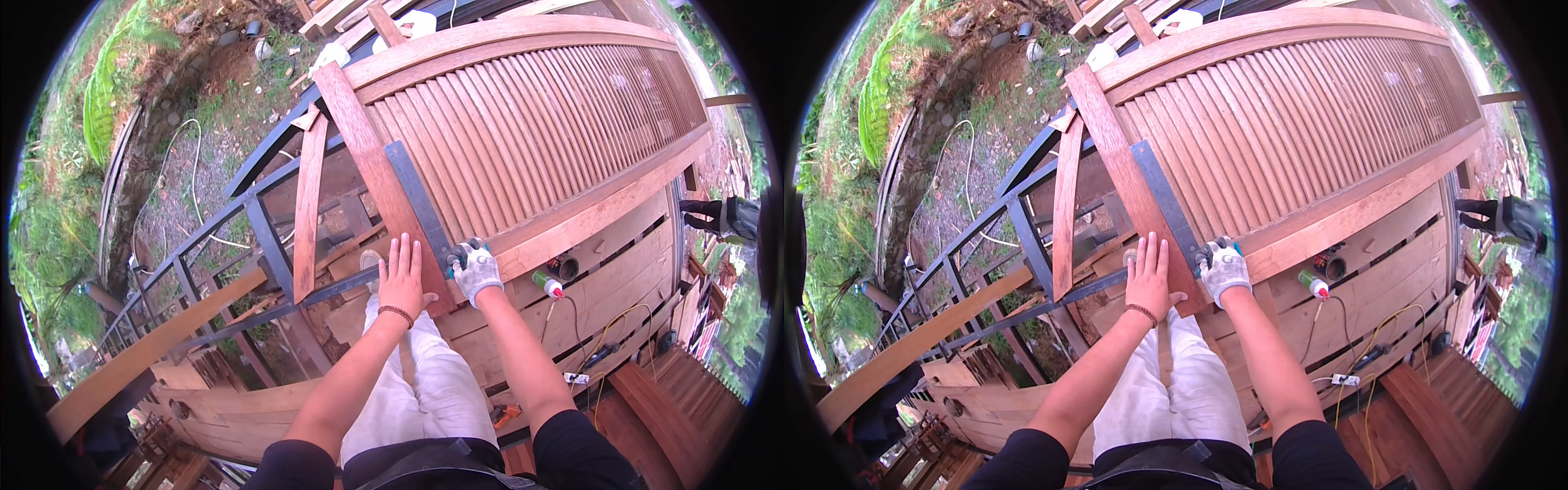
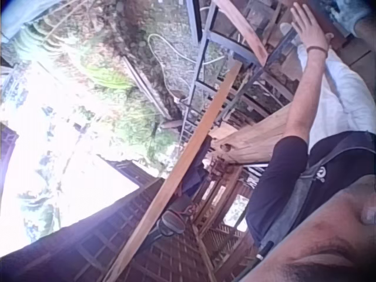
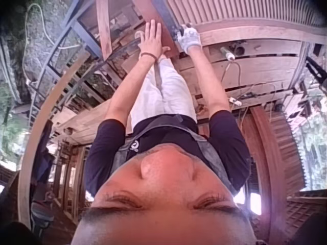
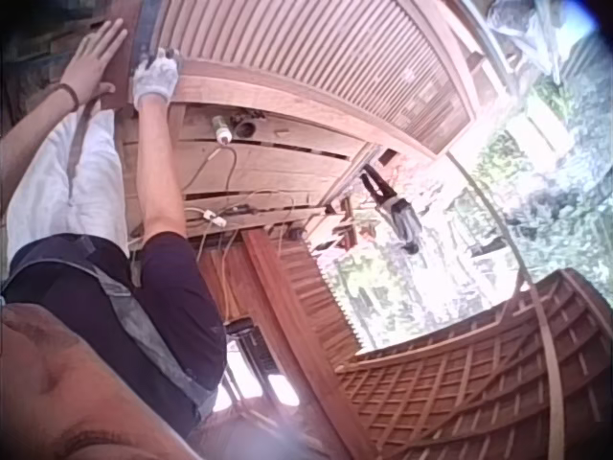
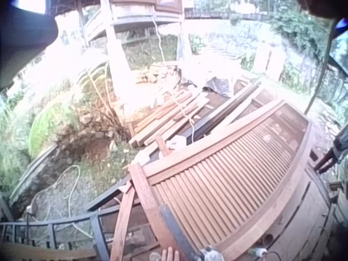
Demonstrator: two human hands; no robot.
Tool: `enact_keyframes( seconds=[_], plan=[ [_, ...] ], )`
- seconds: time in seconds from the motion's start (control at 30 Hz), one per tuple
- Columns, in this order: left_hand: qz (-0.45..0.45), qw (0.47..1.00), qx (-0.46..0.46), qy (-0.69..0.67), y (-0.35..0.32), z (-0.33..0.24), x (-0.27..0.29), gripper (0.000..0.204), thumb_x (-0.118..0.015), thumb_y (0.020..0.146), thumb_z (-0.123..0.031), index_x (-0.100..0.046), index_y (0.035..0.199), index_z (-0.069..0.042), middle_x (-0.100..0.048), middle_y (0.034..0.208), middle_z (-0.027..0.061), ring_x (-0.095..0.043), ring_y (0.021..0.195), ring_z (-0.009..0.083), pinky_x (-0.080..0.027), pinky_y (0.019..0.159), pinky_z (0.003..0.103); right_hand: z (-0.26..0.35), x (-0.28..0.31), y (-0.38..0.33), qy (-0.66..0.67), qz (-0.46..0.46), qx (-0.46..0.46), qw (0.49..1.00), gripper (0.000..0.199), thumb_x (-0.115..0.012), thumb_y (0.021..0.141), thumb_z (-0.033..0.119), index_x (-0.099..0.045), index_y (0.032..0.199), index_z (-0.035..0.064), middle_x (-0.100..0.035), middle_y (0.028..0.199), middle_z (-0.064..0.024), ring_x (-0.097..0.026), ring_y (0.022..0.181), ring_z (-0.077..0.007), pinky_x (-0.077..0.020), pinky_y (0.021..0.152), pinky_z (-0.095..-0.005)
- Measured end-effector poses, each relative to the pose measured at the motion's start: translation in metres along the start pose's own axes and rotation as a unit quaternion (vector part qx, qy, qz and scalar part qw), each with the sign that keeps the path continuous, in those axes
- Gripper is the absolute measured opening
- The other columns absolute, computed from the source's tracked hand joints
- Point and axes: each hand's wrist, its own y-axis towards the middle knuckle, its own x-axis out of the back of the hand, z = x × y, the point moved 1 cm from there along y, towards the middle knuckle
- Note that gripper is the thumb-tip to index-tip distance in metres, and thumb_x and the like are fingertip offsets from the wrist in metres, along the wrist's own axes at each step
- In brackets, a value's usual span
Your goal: The person assembles a wooden slatted panel by positioning and securing wooden pieces. They use a hand saw to trim a piece, a square to check alignment, and an angle grinder to smooth edges. The person also uses a hammer to tap pieces into place.
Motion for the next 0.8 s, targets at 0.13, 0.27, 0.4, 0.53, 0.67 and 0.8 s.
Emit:
enact_keyframes(
  seconds=[0.13,0.27,0.4,0.53,0.67,0.8],
  plan=[
    [0.003,1.000,0.001,-0.001,0.000,0.001,-0.001,0.123,-0.087,0.064,-0.043,-0.015,0.157,-0.006,-0.006,0.165,0.0140,-0.007,0.153,0.0329,-0.024,0.118,0.056,0.004,0.001,0.000,-0.008,-0.005,0.003,1.000,0.020,-0.065,0.086,0.021,-0.067,0.100,0.0070,-0.064,0.110,-0.0188,-0.055,0.114,-0.0350,-0.0474,0.096,-0.0446],
    [0.013,1.000,0.000,0.008,0.000,0.000,0.000,0.123,-0.086,0.066,-0.046,-0.014,0.157,-0.006,-0.005,0.165,0.0154,-0.006,0.152,0.0343,-0.022,0.119,0.054,0.001,-0.003,-0.002,0.015,-0.010,-0.017,1.000,0.020,-0.065,0.086,0.021,-0.067,0.100,0.0066,-0.064,0.112,-0.0187,-0.054,0.117,-0.0346,-0.0465,0.098,-0.0443],
    [0.014,1.000,0.001,0.008,0.000,0.000,0.001,0.124,-0.086,0.065,-0.045,-0.013,0.157,-0.006,-0.005,0.165,0.0154,-0.007,0.152,0.0343,-0.022,0.119,0.054,-0.003,-0.008,-0.002,0.009,-0.016,-0.005,1.000,0.020,-0.064,0.086,0.021,-0.067,0.100,0.0065,-0.063,0.114,-0.0188,-0.054,0.117,-0.0353,-0.0461,0.099,-0.0442],
    [0.014,1.000,0.002,0.007,0.000,-0.001,0.002,0.124,-0.086,0.065,-0.044,-0.012,0.157,-0.006,-0.005,0.165,0.0155,-0.007,0.152,0.0343,-0.022,0.119,0.054,0.000,-0.007,-0.003,0.001,-0.022,-0.004,1.000,0.021,-0.065,0.086,0.022,-0.067,0.100,0.0066,-0.063,0.115,-0.0195,-0.056,0.115,-0.0359,-0.0463,0.099,-0.0441],
    [0.001,1.000,0.002,-0.003,0.000,0.000,-0.001,0.124,-0.087,0.064,-0.043,-0.014,0.157,-0.007,-0.005,0.166,0.0132,-0.007,0.153,0.0324,-0.024,0.118,0.055,-0.004,-0.012,-0.003,0.002,-0.025,-0.007,1.000,0.021,-0.064,0.086,0.022,-0.067,0.101,0.0069,-0.061,0.117,-0.0198,-0.056,0.115,-0.0354,-0.0468,0.098,-0.0437],
    [0.007,1.000,0.001,0.013,0.001,-0.001,-0.002,0.126,-0.087,0.064,-0.045,-0.011,0.157,-0.006,-0.005,0.165,0.0159,-0.007,0.152,0.0347,-0.022,0.119,0.054,-0.004,-0.013,-0.003,-0.003,-0.023,-0.014,1.000,0.022,-0.064,0.087,0.023,-0.067,0.102,0.0073,-0.060,0.120,-0.0194,-0.056,0.116,-0.0347,-0.0471,0.098,-0.0437]
  ],
)
